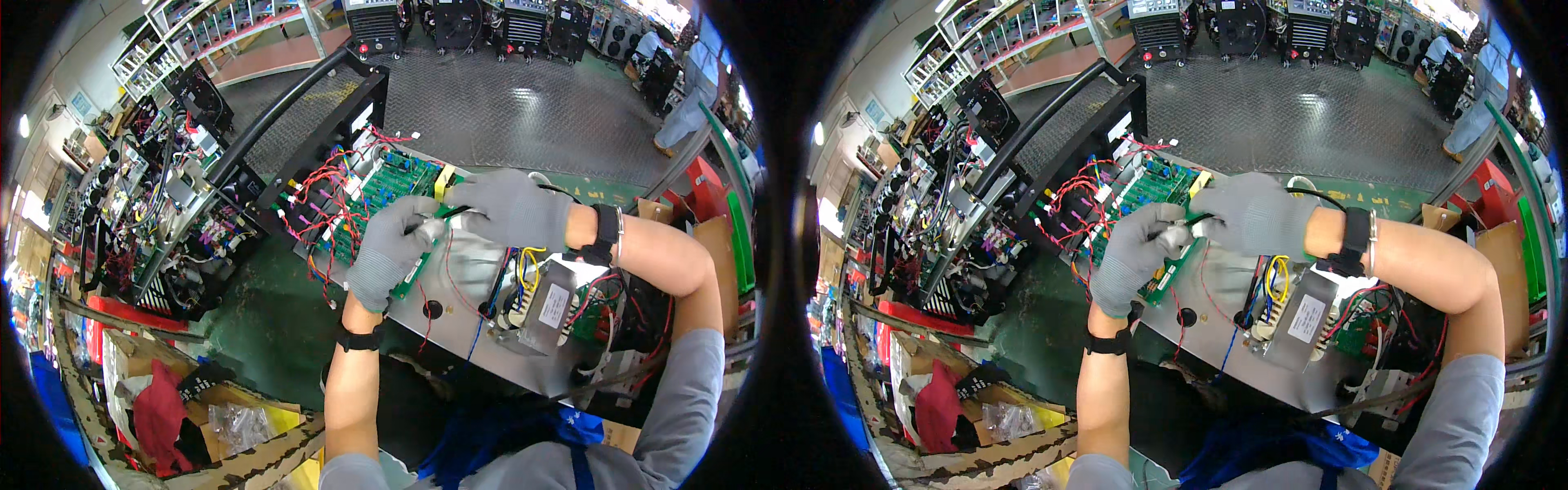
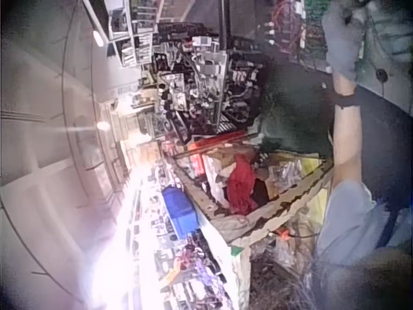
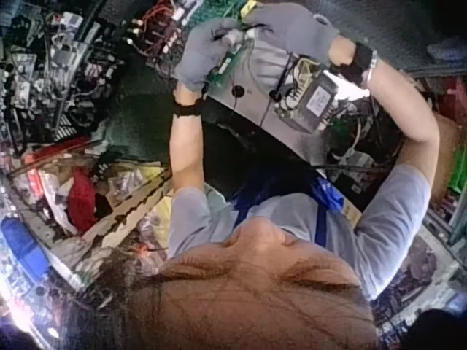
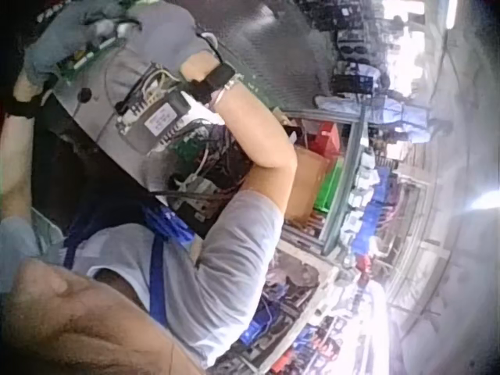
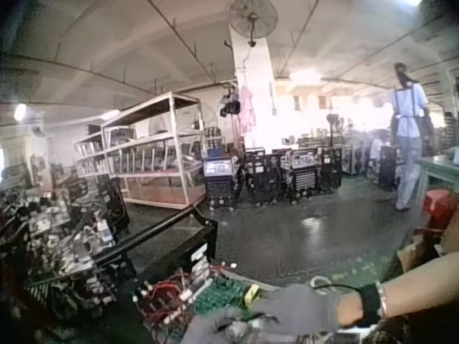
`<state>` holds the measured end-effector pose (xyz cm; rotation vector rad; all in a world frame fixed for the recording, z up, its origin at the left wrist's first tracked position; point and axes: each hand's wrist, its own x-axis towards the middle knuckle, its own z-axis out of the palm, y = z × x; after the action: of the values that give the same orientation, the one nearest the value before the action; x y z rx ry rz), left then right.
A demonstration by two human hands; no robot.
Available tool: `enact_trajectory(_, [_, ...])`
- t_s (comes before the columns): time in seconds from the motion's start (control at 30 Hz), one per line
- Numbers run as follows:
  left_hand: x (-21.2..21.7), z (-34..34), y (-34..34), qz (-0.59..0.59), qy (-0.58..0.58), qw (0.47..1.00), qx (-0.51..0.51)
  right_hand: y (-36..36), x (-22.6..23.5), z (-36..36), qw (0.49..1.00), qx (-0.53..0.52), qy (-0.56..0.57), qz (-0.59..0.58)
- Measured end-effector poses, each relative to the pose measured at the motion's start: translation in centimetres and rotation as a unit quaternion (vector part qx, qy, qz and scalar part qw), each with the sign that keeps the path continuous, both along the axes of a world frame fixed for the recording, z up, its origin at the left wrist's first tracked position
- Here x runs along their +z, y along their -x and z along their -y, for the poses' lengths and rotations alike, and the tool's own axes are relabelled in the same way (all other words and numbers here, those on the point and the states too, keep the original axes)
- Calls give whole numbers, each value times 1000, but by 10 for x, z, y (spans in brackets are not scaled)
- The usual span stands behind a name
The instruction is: Assemble internal components and wiring of an industrial electronic enclosure.
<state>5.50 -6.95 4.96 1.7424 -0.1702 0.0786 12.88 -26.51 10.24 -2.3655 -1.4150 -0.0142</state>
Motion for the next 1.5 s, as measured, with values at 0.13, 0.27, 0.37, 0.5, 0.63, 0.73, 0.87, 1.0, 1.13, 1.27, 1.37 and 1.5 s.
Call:
enact_trajectory(0.13, [15,-9,13,-85,40,996,12,-10,-14,-21,997,67,8,-41])
enact_trajectory(0.27, [9,-22,20,-102,111,988,1,3,-14,-33,995,83,-28,-53])
enact_trajectory(0.37, [0,-30,21,-142,138,980,-6,7,-14,-40,995,96,-7,9])
enact_trajectory(0.5, [-32,-22,18,90,-104,960,244,9,-9,-55,986,42,141,73])
enact_trajectory(0.63, [16,-19,30,326,-100,810,477,-21,-16,-50,963,-34,264,44])
enact_trajectory(0.73, [30,-35,38,330,-151,688,628,-32,-17,-49,947,-49,315,28])
enact_trajectory(0.87, [12,-67,27,235,131,794,545,-32,-12,-50,952,-94,292,-25])
enact_trajectory(1.0, [-3,-81,18,171,128,840,498,-38,-19,-55,954,-127,269,-43])
enact_trajectory(1.13, [-12,-88,14,204,114,841,487,-44,-38,-53,949,174,255,64])
enact_trajectory(1.27, [-13,-86,14,192,45,819,539,-17,-37,-75,931,244,249,111])
enact_trajectory(1.37, [-14,-85,12,202,50,826,523,-20,-52,-83,953,96,283,-60])
enact_trajectory(1.5, [-13,-84,13,211,55,829,514,-18,-52,-84,954,117,267,-70])
